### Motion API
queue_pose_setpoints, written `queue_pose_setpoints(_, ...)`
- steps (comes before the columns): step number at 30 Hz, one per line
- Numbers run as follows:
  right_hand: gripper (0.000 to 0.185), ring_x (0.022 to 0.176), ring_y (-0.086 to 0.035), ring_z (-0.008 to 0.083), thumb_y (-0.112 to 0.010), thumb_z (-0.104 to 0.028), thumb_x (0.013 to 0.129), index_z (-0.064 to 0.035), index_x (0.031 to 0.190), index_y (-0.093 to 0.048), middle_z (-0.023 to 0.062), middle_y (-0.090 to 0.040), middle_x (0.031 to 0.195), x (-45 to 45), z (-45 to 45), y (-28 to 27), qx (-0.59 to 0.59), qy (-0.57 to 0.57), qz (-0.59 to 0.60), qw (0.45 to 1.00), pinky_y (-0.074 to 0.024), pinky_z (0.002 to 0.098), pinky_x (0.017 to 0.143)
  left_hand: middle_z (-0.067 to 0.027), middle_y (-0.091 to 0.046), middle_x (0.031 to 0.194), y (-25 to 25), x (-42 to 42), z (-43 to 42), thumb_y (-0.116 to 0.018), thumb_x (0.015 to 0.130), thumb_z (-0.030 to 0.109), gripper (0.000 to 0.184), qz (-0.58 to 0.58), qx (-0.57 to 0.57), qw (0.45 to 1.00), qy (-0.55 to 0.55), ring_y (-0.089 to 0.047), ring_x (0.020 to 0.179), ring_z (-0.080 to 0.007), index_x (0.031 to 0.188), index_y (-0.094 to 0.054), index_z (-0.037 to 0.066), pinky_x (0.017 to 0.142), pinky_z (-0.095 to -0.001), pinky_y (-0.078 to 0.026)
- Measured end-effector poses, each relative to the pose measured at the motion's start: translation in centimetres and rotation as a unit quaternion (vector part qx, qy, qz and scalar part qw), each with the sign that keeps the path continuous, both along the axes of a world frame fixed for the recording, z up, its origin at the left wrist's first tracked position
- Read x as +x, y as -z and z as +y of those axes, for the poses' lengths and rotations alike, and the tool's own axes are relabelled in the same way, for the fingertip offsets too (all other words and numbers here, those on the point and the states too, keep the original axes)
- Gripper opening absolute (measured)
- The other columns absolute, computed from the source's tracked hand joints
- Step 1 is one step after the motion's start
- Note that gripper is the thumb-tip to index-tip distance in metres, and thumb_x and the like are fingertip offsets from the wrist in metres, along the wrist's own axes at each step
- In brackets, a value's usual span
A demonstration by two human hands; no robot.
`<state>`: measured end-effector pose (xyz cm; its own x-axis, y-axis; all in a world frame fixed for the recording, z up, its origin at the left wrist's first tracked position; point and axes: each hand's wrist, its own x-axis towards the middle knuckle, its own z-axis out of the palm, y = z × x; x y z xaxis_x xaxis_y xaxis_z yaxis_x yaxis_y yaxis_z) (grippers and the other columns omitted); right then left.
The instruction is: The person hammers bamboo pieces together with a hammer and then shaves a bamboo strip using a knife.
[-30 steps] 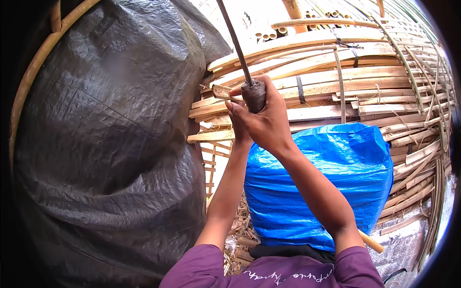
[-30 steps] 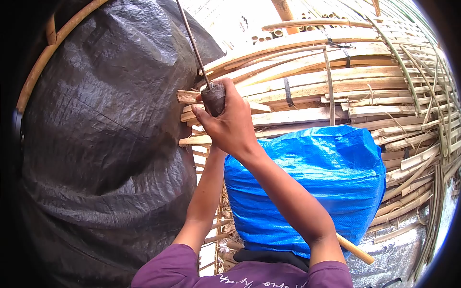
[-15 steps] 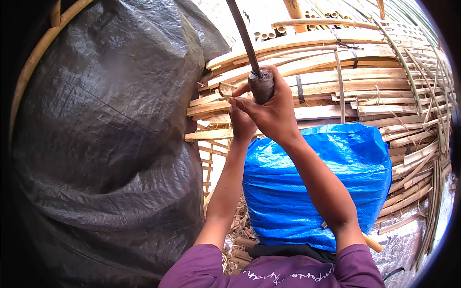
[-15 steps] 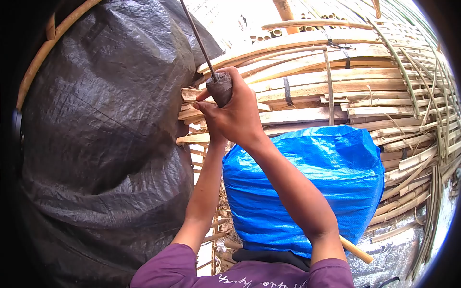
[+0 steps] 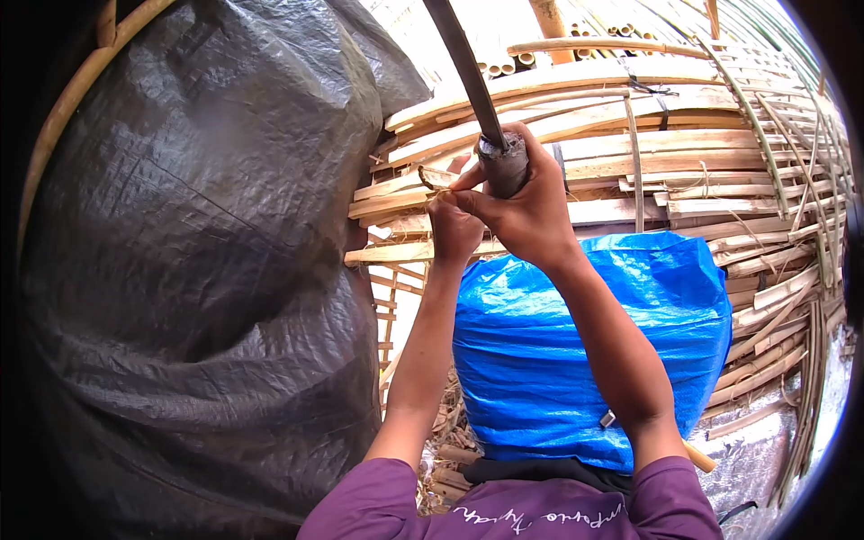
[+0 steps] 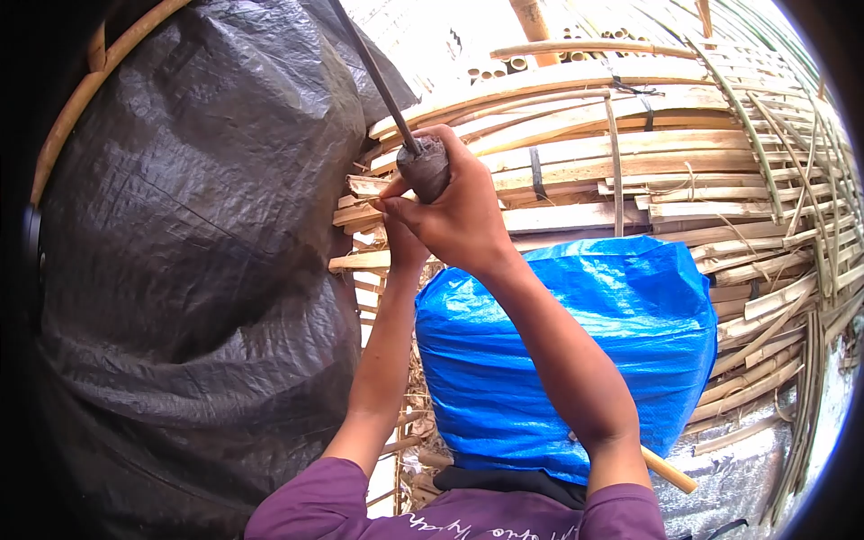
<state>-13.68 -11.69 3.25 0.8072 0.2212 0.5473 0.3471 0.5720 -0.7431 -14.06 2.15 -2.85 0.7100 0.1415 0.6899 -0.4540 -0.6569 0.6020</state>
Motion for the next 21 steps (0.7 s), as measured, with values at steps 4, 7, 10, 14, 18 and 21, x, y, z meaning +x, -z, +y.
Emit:
queue_pose_setpoints(4, 0.044, 0.080, -0.063, 0.0088, -0.075, 0.007, 0.071, -0.0011, 0.107, -0.050, 0.0060, -0.068, 0.076, 0.4, -1.0, -0.3, -0.007, -0.029, -0.006, 1.000, -0.0491, 0.0254, 0.073, -0.0071, -0.073, 0.099, -0.9, 0.5, -1.0, -0.070, 0.085, 0.011, 0.024, -0.046, 0.015, 0.998, 0.044, -0.065, 0.103, -0.0173, 0.106, -0.069, 0.001, 0.106, -0.0376, -0.038)
queue_pose_setpoints(7, 0.044, 0.081, -0.063, 0.0092, -0.073, 0.008, 0.070, -0.0009, 0.107, -0.050, 0.0047, -0.067, 0.077, 0.3, -1.7, -0.6, -0.059, -0.017, -0.024, 0.998, -0.0492, 0.0252, 0.075, -0.0065, -0.073, 0.098, -0.3, 0.6, -0.7, -0.072, 0.084, 0.012, 0.037, -0.044, 0.019, 0.998, 0.048, -0.066, 0.098, -0.0135, 0.117, -0.062, -0.001, 0.107, -0.0362, -0.036)
queue_pose_setpoints(10, 0.049, 0.081, -0.067, 0.0122, -0.079, 0.007, 0.069, -0.0028, 0.106, -0.048, 0.0080, -0.067, 0.080, 0.6, -1.8, -0.5, -0.075, -0.012, -0.057, 0.996, -0.0527, 0.0258, 0.072, -0.0088, -0.071, 0.096, 1.2, 0.9, -0.3, -0.075, 0.083, 0.014, 0.072, -0.073, -0.057, 0.994, 0.057, -0.066, 0.094, -0.0149, 0.140, -0.035, -0.005, 0.095, -0.0331, -0.046)
queue_pose_setpoints(14, 0.044, 0.084, -0.066, 0.0117, -0.072, 0.009, 0.070, -0.0003, 0.107, -0.049, 0.0065, -0.068, 0.082, 0.1, -2.2, -1.3, -0.035, -0.068, -0.002, 0.997, -0.0514, 0.0260, 0.076, -0.0100, -0.070, 0.098, 2.1, 2.0, 1.7, -0.076, 0.082, 0.014, 0.084, -0.041, 0.101, 0.994, 0.029, -0.067, 0.091, -0.0160, 0.144, -0.023, -0.005, 0.086, -0.0303, -0.050)
queue_pose_setpoints(18, 0.044, 0.082, -0.067, 0.0132, -0.073, 0.010, 0.071, -0.0004, 0.105, -0.048, 0.0070, -0.067, 0.082, -0.1, -2.7, -1.8, -0.016, -0.074, 0.003, 0.997, -0.0534, 0.0267, 0.075, -0.0115, -0.071, 0.099, 1.5, 1.9, 1.4, -0.076, 0.083, 0.013, 0.082, -0.021, 0.061, 0.997, 0.050, -0.068, 0.093, -0.0165, 0.145, -0.025, -0.004, 0.083, -0.0306, -0.052)
queue_pose_setpoints(21, 0.045, 0.080, -0.067, 0.0132, -0.075, 0.009, 0.070, -0.0005, 0.105, -0.048, 0.0066, -0.066, 0.082, -0.4, -3.1, -2.7, -0.010, -0.068, 0.020, 0.997, -0.0545, 0.0270, 0.073, -0.0135, -0.070, 0.104, 1.0, 1.8, 0.9, -0.073, 0.084, 0.010, 0.079, -0.004, 0.023, 0.997, 0.080, -0.067, 0.099, -0.0192, 0.146, -0.025, -0.001, 0.082, -0.0323, -0.055)
